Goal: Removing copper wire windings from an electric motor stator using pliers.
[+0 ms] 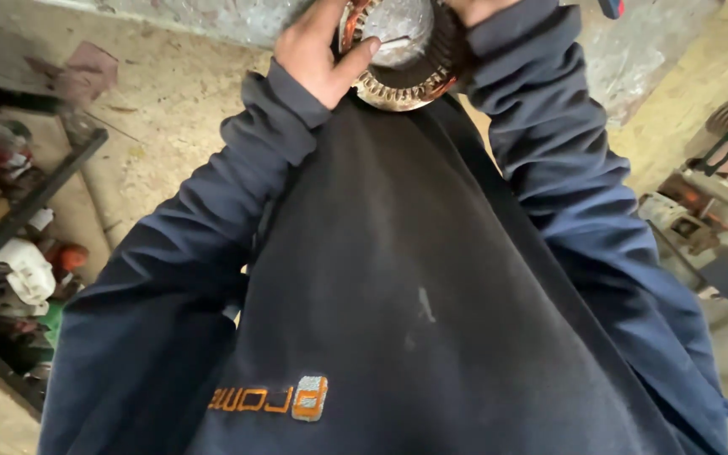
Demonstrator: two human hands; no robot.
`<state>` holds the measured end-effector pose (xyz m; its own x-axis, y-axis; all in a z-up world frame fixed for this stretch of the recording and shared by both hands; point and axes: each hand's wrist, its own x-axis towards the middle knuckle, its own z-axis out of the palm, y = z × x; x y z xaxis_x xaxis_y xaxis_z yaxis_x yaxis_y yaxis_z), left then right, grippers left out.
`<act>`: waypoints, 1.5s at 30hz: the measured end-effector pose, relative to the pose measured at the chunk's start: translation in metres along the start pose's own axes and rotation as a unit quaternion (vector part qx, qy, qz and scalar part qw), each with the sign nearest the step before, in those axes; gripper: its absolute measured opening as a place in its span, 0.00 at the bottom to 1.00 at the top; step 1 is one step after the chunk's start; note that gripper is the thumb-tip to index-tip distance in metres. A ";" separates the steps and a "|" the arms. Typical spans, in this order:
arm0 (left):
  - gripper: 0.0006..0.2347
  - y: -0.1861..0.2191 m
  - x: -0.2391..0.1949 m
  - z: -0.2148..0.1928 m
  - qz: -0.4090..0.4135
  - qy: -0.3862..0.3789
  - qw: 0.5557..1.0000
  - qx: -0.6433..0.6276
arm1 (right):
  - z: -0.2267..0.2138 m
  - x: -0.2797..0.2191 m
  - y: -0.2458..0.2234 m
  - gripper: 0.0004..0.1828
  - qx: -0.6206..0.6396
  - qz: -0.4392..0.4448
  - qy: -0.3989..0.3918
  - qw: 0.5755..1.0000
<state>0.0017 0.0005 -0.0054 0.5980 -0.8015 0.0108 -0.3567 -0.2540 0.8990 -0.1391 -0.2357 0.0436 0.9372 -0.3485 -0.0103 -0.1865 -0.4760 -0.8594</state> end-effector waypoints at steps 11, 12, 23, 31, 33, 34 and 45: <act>0.14 -0.040 -0.065 -0.038 -0.121 0.071 0.957 -0.254 | -0.045 -0.097 0.074 0.12 0.097 0.119 0.031 0.988; 0.13 -0.043 -0.072 -0.038 -0.130 0.097 0.951 -0.263 | -0.046 -0.106 0.074 0.12 0.109 0.140 0.022 0.984; 0.17 0.029 -0.045 -0.043 -0.094 0.003 0.995 0.041 | -0.032 -0.077 0.034 0.25 0.130 0.096 -0.075 0.984; 0.27 0.023 -0.050 -0.039 -0.040 -0.045 0.998 0.017 | -0.030 -0.065 0.028 0.33 0.140 0.061 -0.139 0.979; 0.27 0.022 -0.052 -0.041 -0.040 -0.046 0.998 0.017 | -0.029 -0.064 0.024 0.32 0.138 0.071 -0.137 0.978; 0.27 0.020 -0.051 -0.042 -0.037 -0.048 0.998 0.018 | -0.029 -0.063 0.023 0.32 0.136 0.080 -0.134 0.978; 0.11 0.023 -0.036 -0.049 -0.013 -0.023 1.000 0.010 | -0.027 -0.065 0.031 0.31 0.171 0.072 -0.126 0.975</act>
<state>0.0072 0.0502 0.0360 0.5734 -0.8186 -0.0335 -0.3552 -0.2852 0.8902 -0.2134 -0.2494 0.0310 0.9594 -0.1614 -0.2312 -0.2522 -0.1252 -0.9595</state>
